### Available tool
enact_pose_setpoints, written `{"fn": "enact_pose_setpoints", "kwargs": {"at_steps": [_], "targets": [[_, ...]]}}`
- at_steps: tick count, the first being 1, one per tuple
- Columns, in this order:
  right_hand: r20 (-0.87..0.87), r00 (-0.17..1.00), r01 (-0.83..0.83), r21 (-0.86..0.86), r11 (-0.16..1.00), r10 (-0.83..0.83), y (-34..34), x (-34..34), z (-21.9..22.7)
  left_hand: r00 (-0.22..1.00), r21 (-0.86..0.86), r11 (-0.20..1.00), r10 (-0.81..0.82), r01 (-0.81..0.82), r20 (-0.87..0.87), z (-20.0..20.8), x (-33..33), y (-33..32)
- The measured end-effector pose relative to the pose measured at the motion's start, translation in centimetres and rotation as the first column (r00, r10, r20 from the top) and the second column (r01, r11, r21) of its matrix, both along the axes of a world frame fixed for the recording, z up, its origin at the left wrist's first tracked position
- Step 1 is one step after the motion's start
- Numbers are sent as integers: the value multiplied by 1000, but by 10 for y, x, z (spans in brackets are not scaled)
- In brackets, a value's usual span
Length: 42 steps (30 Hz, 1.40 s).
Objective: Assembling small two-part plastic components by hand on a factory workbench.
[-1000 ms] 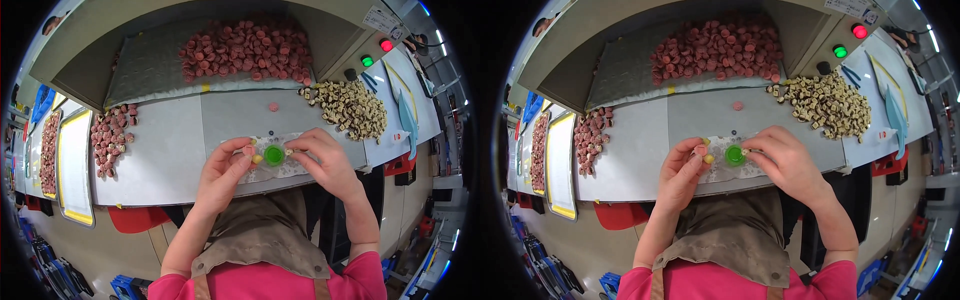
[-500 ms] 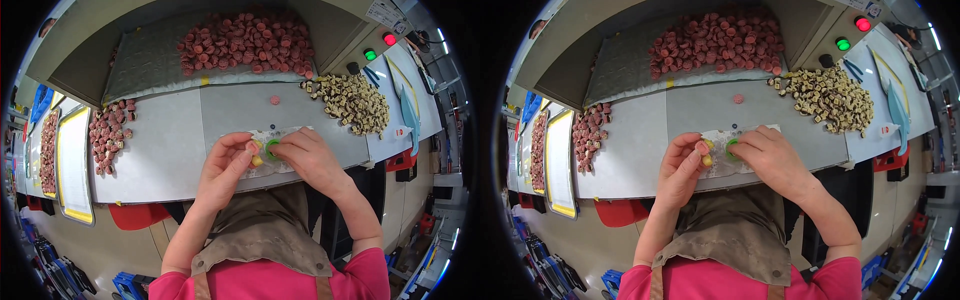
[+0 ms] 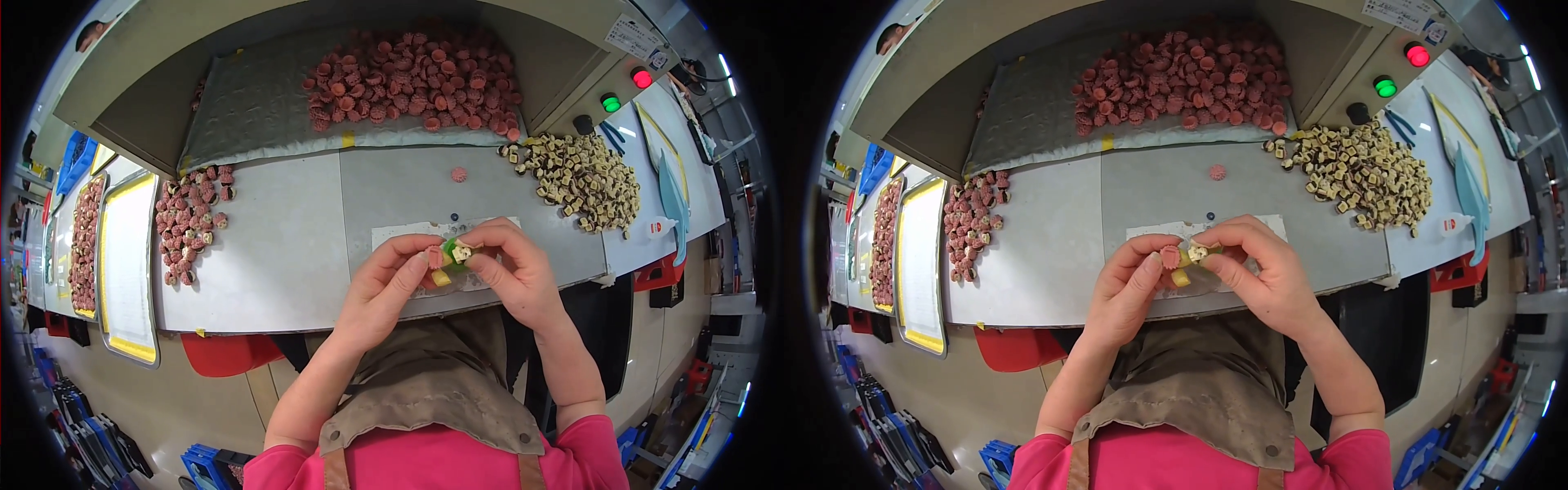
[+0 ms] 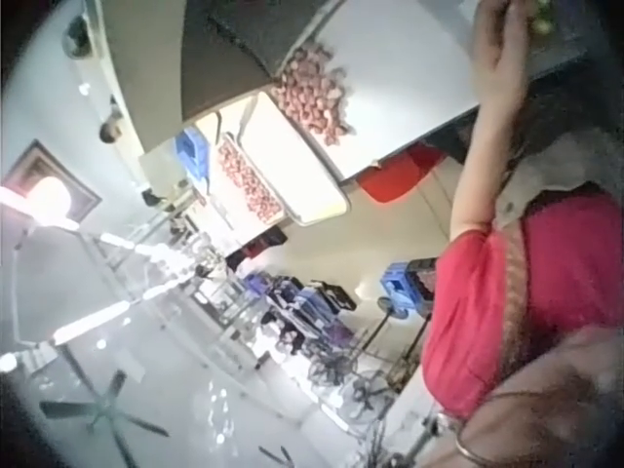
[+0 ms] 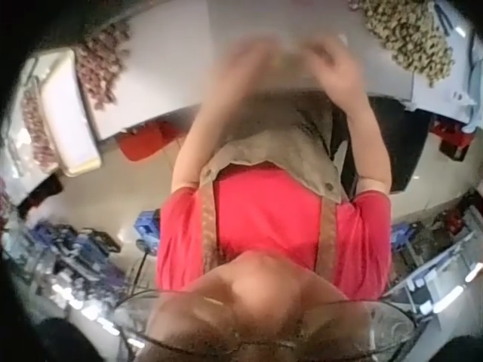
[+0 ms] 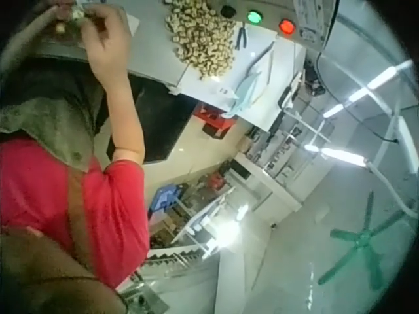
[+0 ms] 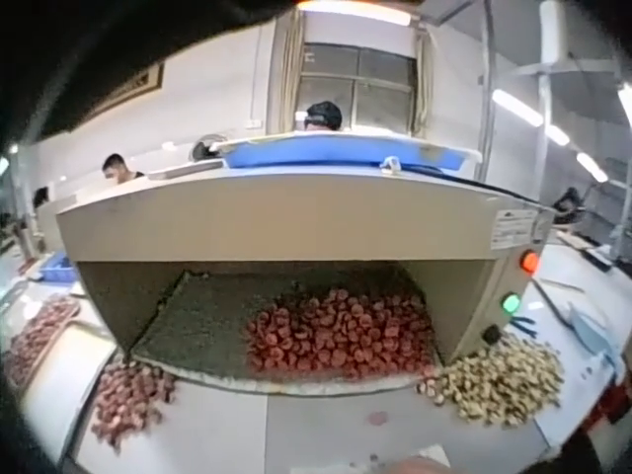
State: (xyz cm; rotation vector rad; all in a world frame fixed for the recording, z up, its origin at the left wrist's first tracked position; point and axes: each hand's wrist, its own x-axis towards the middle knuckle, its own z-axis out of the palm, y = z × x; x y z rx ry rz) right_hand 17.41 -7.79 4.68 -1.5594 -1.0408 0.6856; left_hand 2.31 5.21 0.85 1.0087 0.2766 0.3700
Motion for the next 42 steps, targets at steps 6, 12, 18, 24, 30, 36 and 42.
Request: {"fn": "enact_pose_setpoints", "kwargs": {"at_steps": [6, 12, 18, 24, 30, 36, 42], "targets": [[285, 959, -30, 81, 996, 6, 10, -7, 6, 1000, -1, 1000, -16, 16, -20, 0, 0, 0], [608, 794, -108, 108, 988, 20, 12, -8, 7, 1000, 5, 1000, -23, 23, -15, 1, 1, 1], [353, 934, 12, 101, 995, -47, 15, -20, -1, 997, 21, 997, 75, -75, 29, 0, 1, -8], [450, 889, 11, 166, 986, -85, 15, -19, -8, 984, 37, 984, 170, -172, 48, 2, 4, -13], [483, 876, -61, 136, 989, -12, 11, -11, -6, 997, 50, 996, 75, -76, 12, 1, 3, -9], [588, 805, -28, 163, 986, -75, 9, -16, -10, 995, 121, 987, 100, -102, 26, 0, 2, -11], [384, 923, -44, 120, 992, -5, 9, -12, 1, 1000, 73, 997, -9, 10, -13, 4, -1, -4]]}}
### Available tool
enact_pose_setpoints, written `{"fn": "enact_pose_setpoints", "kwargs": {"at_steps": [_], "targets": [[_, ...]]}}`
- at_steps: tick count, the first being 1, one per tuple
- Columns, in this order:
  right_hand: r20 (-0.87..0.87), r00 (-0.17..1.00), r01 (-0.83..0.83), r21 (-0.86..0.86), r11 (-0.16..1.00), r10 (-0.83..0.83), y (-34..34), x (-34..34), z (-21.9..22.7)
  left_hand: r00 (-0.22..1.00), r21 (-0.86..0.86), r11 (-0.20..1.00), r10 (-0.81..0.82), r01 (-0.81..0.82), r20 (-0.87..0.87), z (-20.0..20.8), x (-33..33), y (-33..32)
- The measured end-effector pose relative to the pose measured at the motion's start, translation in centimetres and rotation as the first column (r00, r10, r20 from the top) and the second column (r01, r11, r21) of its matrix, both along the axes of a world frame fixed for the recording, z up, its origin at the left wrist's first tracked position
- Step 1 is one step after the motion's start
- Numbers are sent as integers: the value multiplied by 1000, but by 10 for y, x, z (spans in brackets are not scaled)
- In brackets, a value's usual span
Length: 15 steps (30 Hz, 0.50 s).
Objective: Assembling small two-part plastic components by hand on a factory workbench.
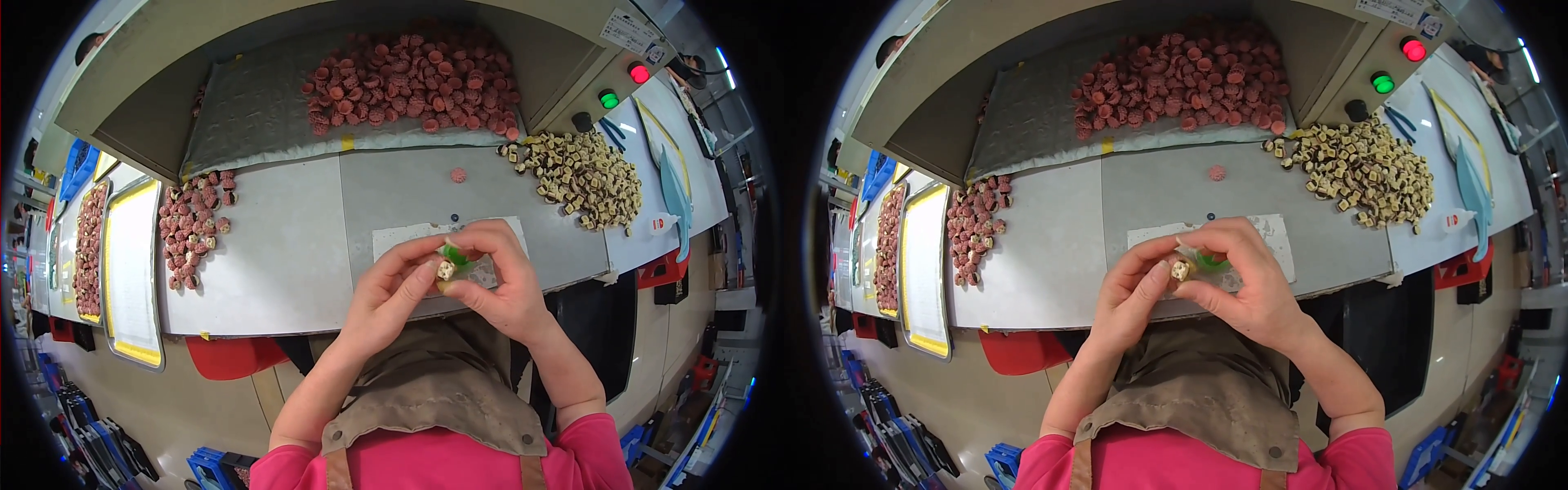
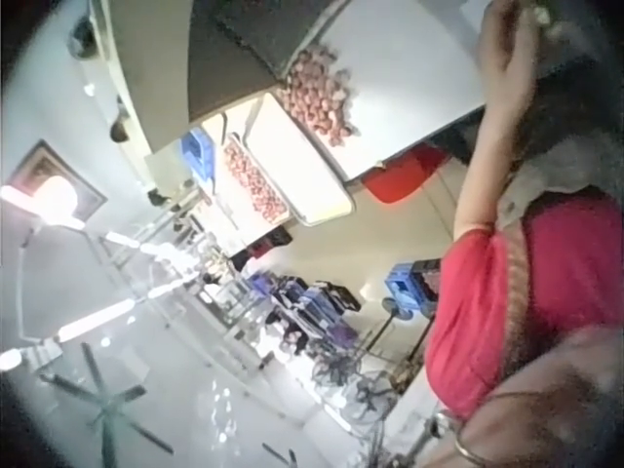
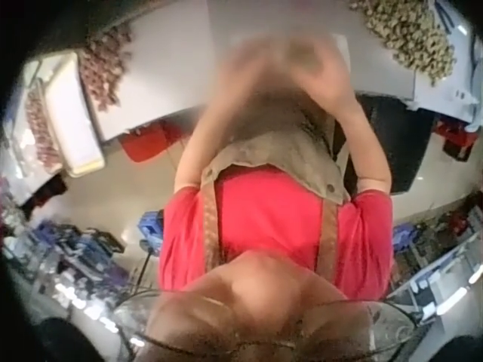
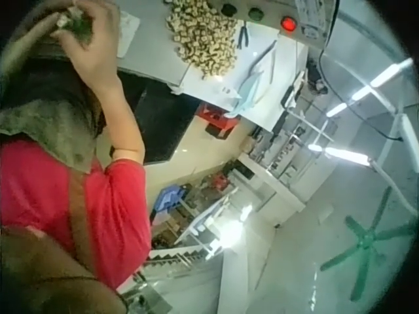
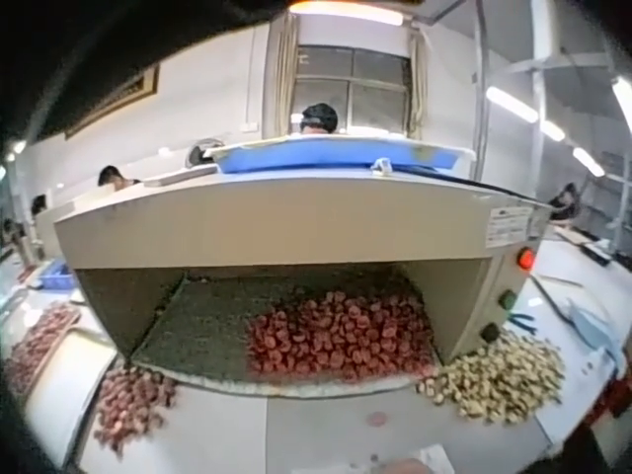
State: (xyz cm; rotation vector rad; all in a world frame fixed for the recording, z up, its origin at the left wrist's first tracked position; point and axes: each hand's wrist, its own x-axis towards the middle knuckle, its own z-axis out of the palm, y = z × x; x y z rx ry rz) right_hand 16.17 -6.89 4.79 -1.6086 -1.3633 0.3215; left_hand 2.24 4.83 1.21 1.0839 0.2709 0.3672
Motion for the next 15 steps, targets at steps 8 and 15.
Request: {"fn": "enact_pose_setpoints", "kwargs": {"at_steps": [8, 15], "targets": [[-132, 989, -80, -70, 994, 70, 0, 2, -5, 996, 41, 999, -11, 7, 92, -2, 3, -4], [-82, 995, -61, -24, 998, 58, 4, 5, -15, 1000, 247, 969, -13, 15, -10, -1, 4, -10]]}}
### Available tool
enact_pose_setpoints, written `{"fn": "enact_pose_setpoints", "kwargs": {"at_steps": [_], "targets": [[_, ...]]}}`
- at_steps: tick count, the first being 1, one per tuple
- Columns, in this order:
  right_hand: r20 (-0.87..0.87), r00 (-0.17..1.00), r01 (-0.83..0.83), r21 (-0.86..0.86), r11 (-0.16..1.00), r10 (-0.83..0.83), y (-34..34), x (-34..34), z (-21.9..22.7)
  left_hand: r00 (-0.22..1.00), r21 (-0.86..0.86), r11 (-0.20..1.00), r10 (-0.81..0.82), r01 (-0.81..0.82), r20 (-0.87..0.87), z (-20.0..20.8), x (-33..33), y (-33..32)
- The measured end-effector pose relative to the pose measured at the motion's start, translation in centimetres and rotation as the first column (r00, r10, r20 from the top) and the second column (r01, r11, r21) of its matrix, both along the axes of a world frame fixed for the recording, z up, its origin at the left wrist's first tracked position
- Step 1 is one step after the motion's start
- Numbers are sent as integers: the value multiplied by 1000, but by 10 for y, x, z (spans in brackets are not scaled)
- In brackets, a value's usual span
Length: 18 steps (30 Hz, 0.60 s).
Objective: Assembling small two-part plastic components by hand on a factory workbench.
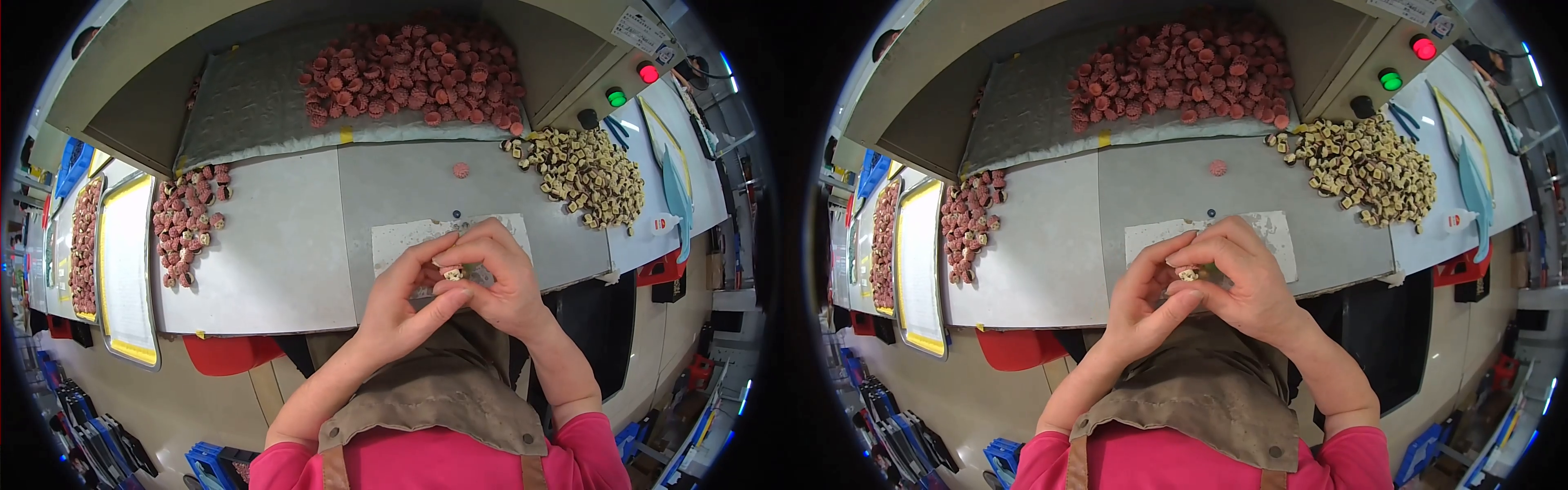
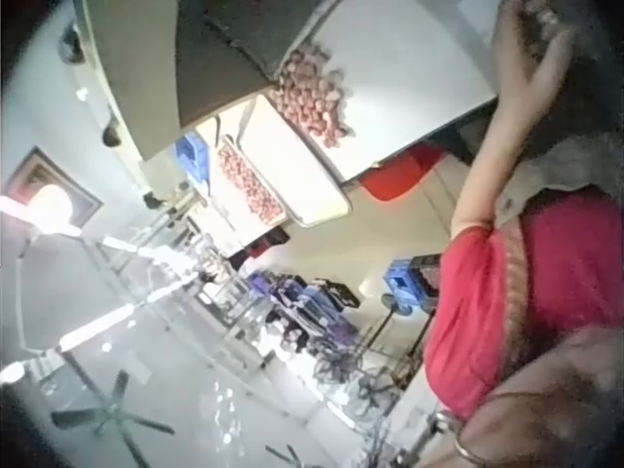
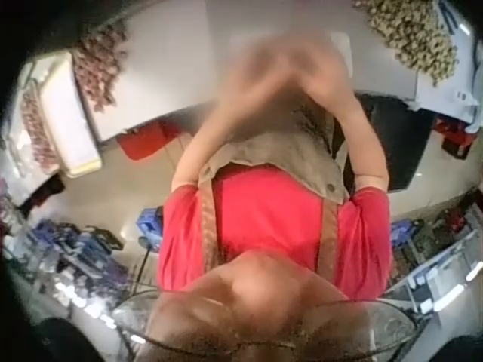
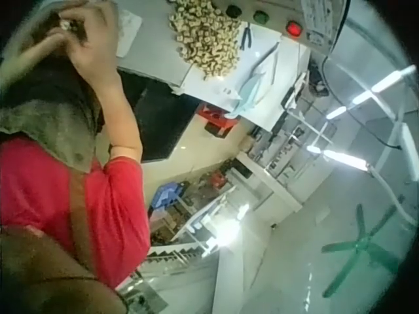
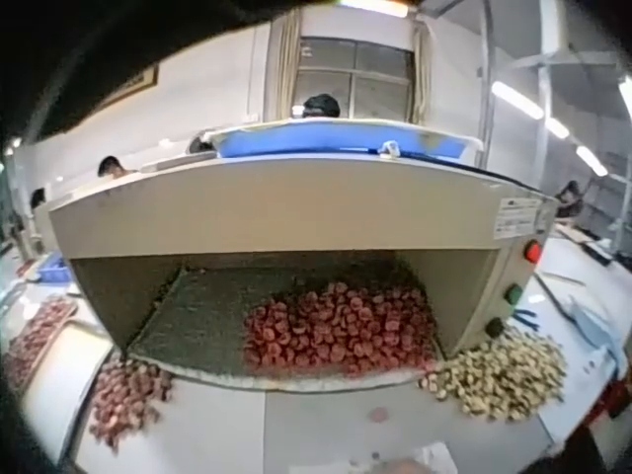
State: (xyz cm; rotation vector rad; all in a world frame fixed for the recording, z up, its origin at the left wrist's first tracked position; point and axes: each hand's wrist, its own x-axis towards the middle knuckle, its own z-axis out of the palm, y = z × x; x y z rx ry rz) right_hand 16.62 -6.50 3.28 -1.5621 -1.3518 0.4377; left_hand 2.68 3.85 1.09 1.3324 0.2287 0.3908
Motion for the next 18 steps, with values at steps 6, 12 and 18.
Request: {"fn": "enact_pose_setpoints", "kwargs": {"at_steps": [6, 12, 18], "targets": [[39, 998, 41, 30, 999, -43, 4, -3, 3, 997, -226, 974, -5, 22, 72, 0, 2, 5], [150, 989, -6, 119, 993, -12, 4, -7, 10, 985, -366, 914, -166, 173, 51, 8, 2, 23], [153, 988, 18, 31, 999, -23, -2, -6, 10, 992, -498, 860, -125, 108, -1, 2, 0, 19]]}}
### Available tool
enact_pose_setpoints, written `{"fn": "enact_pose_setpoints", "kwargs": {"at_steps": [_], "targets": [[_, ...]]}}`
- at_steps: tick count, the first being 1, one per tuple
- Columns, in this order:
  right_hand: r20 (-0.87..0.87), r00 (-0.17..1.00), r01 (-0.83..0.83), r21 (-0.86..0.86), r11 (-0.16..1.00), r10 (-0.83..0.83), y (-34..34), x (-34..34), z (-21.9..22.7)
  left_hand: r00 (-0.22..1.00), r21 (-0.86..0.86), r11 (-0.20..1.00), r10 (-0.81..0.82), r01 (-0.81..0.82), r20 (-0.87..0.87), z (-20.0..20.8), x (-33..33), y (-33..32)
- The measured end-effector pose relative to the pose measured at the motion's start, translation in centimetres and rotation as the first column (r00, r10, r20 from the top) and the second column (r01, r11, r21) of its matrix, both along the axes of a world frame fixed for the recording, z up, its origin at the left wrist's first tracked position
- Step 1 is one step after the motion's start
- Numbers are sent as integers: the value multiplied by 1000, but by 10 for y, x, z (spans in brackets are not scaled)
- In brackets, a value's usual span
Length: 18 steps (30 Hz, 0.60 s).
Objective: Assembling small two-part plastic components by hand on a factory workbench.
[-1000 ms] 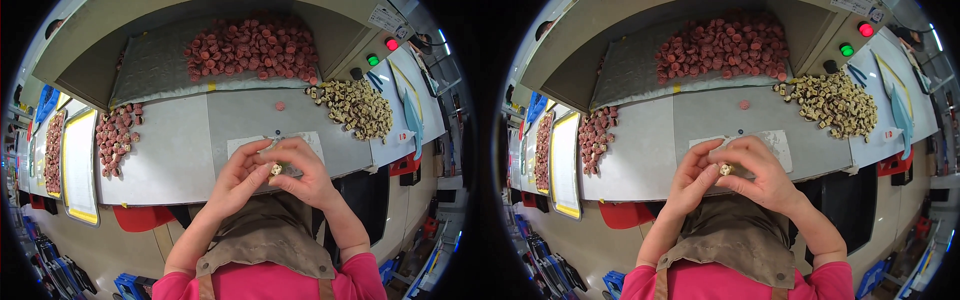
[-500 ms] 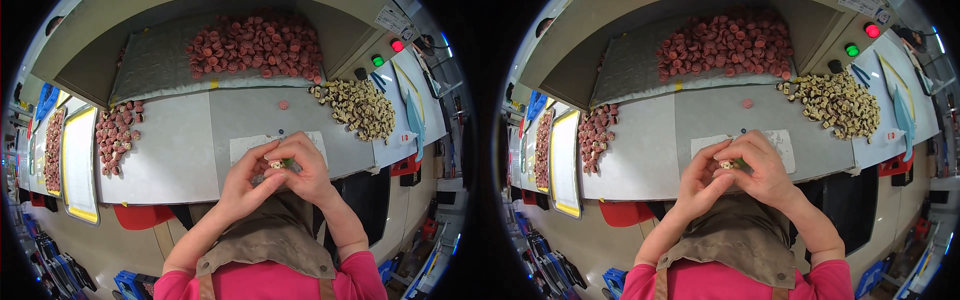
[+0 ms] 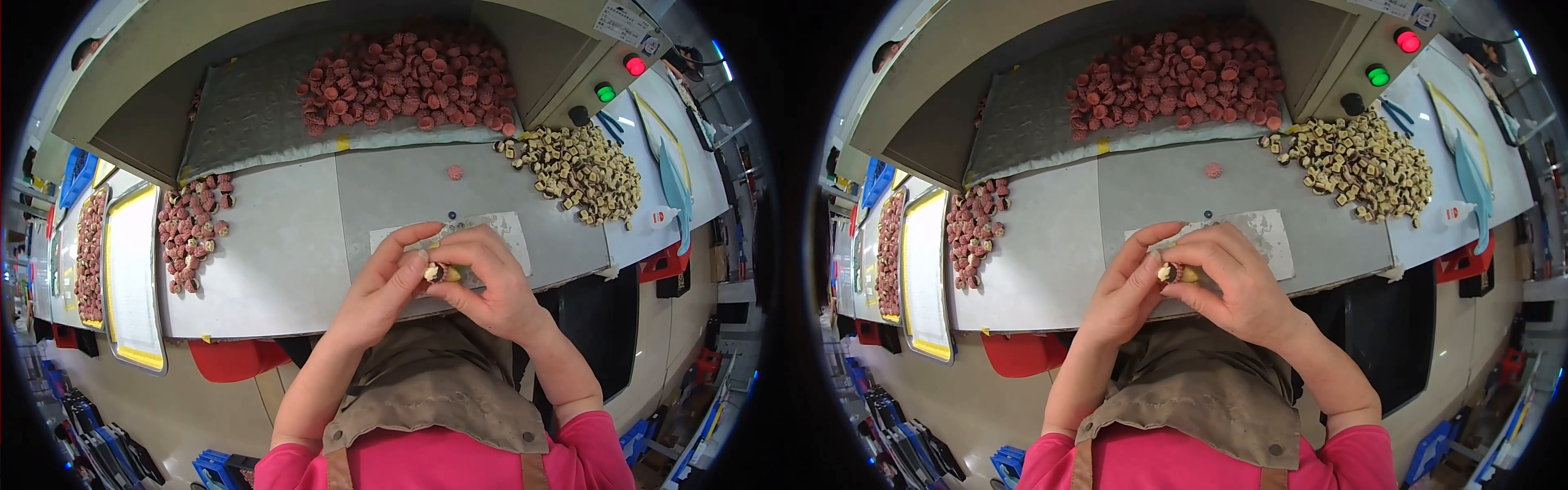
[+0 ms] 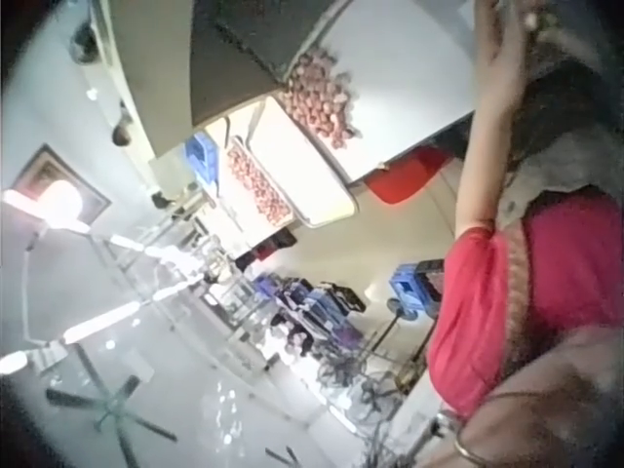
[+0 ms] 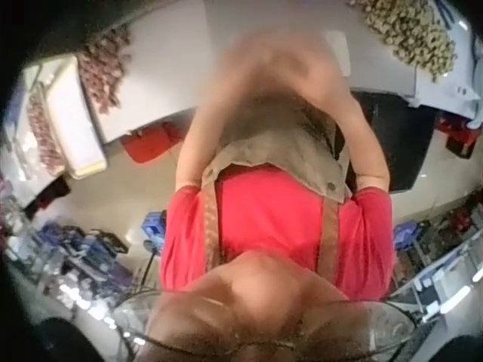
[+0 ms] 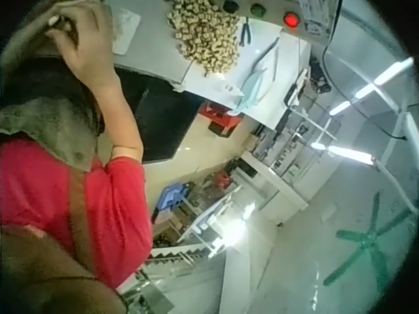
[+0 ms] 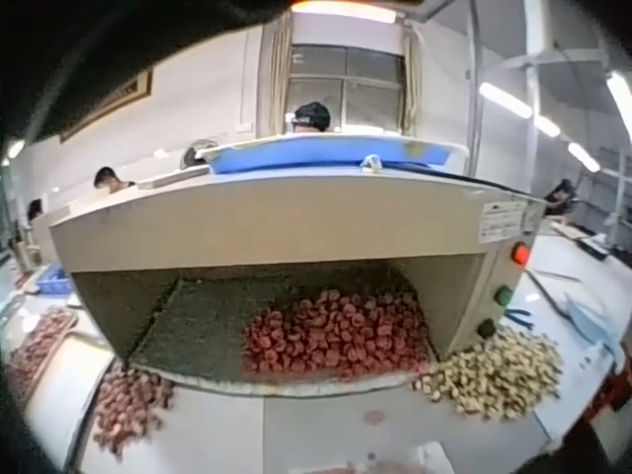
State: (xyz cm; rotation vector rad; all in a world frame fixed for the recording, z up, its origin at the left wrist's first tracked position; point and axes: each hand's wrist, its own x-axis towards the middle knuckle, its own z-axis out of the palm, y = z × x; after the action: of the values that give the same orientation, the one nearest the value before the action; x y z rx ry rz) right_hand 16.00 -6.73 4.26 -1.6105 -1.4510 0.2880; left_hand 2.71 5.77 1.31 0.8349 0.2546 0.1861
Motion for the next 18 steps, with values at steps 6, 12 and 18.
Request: {"fn": "enact_pose_setpoints", "kwargs": {"at_steps": [6, 12, 18], "targets": [[40, 999, 14, -5, 1000, -14, -1, 2, -2, 997, 125, 989, 79, -77, -16, 5, 2, -10], [-144, 989, 13, -55, 998, -21, -3, 0, 1, 998, 65, 996, 66, -65, -1, -1, 3, -9], [-245, 970, -15, -74, 997, -4, 1, 2, -1, 996, 57, 995, 85, -84, -9, 0, 6, -8]]}}
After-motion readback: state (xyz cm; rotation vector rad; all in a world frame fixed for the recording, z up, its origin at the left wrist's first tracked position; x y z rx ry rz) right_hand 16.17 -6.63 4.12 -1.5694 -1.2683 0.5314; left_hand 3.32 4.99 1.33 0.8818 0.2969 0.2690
